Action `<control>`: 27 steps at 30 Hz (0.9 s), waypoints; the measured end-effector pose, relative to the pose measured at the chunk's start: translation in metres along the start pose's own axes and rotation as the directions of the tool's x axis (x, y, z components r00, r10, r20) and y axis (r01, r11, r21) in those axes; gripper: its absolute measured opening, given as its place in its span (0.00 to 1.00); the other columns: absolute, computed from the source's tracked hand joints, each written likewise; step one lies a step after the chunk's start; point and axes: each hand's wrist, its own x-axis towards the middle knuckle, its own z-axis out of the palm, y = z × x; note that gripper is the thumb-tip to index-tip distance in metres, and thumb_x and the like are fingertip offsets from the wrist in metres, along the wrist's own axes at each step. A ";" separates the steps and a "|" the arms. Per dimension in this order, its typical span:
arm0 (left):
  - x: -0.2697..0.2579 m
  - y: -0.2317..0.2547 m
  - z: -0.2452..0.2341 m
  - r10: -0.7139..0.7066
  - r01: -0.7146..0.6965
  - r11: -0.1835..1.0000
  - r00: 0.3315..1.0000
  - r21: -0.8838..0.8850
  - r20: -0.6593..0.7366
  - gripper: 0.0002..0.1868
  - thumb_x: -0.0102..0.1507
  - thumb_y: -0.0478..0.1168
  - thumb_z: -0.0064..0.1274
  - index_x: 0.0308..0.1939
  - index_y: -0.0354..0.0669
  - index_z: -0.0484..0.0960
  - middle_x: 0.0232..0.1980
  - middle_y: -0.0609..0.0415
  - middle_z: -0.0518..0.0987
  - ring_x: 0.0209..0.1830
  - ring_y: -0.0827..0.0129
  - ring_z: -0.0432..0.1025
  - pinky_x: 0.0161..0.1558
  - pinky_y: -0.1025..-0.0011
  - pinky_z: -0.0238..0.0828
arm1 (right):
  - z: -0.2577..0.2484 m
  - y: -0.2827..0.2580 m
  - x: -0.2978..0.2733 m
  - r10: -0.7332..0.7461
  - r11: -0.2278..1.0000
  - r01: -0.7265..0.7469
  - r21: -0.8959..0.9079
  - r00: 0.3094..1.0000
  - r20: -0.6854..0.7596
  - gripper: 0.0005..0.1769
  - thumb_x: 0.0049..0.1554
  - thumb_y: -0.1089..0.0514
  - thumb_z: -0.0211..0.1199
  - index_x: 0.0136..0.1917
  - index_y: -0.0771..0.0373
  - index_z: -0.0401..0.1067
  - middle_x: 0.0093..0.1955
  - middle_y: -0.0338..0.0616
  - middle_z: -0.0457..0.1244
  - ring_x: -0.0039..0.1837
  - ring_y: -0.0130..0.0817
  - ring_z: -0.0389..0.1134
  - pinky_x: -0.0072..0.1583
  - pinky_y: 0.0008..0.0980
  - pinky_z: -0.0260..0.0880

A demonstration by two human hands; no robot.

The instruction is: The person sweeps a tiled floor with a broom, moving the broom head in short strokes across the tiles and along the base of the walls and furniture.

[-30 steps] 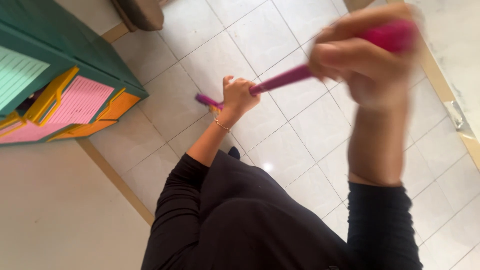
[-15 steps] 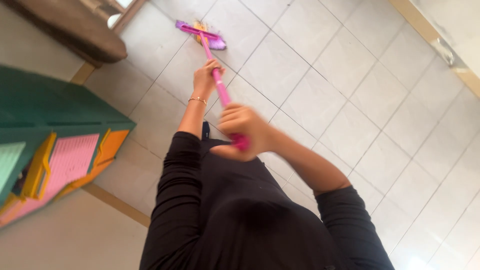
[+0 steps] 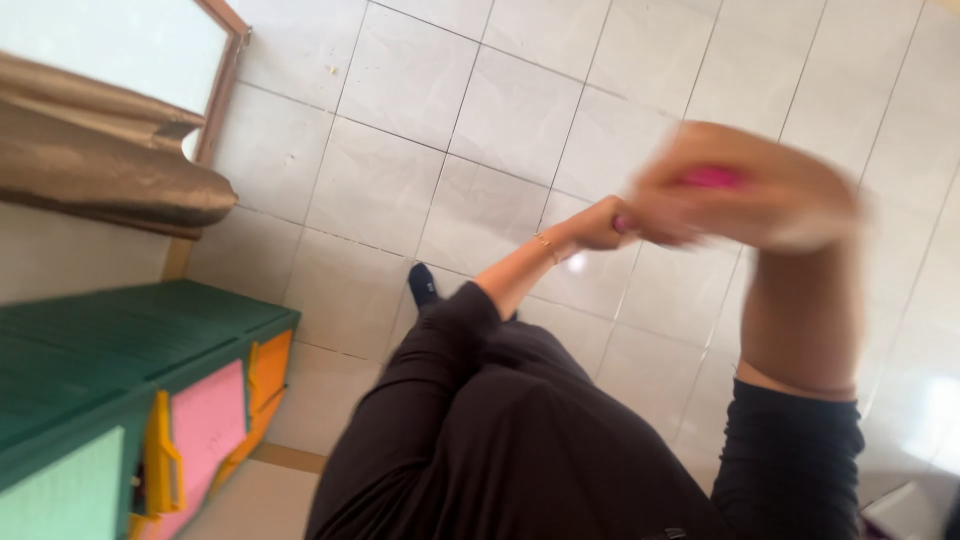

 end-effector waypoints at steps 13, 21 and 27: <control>-0.118 -0.128 -0.243 -0.206 0.299 0.852 0.946 0.430 -0.249 0.10 0.61 0.33 0.52 0.25 0.38 0.72 0.24 0.44 0.65 0.25 0.57 0.52 0.28 0.59 0.60 | 0.059 0.155 0.083 -0.217 0.947 0.322 0.016 0.672 -0.708 0.22 0.50 0.47 0.65 0.33 0.69 0.65 0.38 0.50 0.61 0.48 0.42 0.66 0.55 0.43 0.69; -0.053 -0.099 -0.176 0.075 0.050 0.880 0.968 0.473 -0.241 0.14 0.48 0.28 0.48 0.31 0.45 0.85 0.30 0.43 0.80 0.31 0.46 0.73 0.34 0.56 0.69 | 0.072 0.184 -0.036 -0.231 0.941 0.315 -0.122 0.337 -0.913 0.16 0.53 0.55 0.45 0.33 0.69 0.65 0.33 0.56 0.60 0.36 0.45 0.60 0.49 0.48 0.67; 0.004 0.003 -0.050 0.127 -0.158 0.983 0.955 0.096 0.267 0.18 0.63 0.49 0.65 0.29 0.39 0.82 0.24 0.48 0.74 0.24 0.62 0.64 0.31 0.65 0.65 | 0.059 0.004 -0.133 -0.141 0.954 -0.094 -0.284 0.696 -0.704 0.28 0.67 0.45 0.45 0.25 0.47 0.57 0.26 0.32 0.57 0.32 0.30 0.64 0.50 0.45 0.71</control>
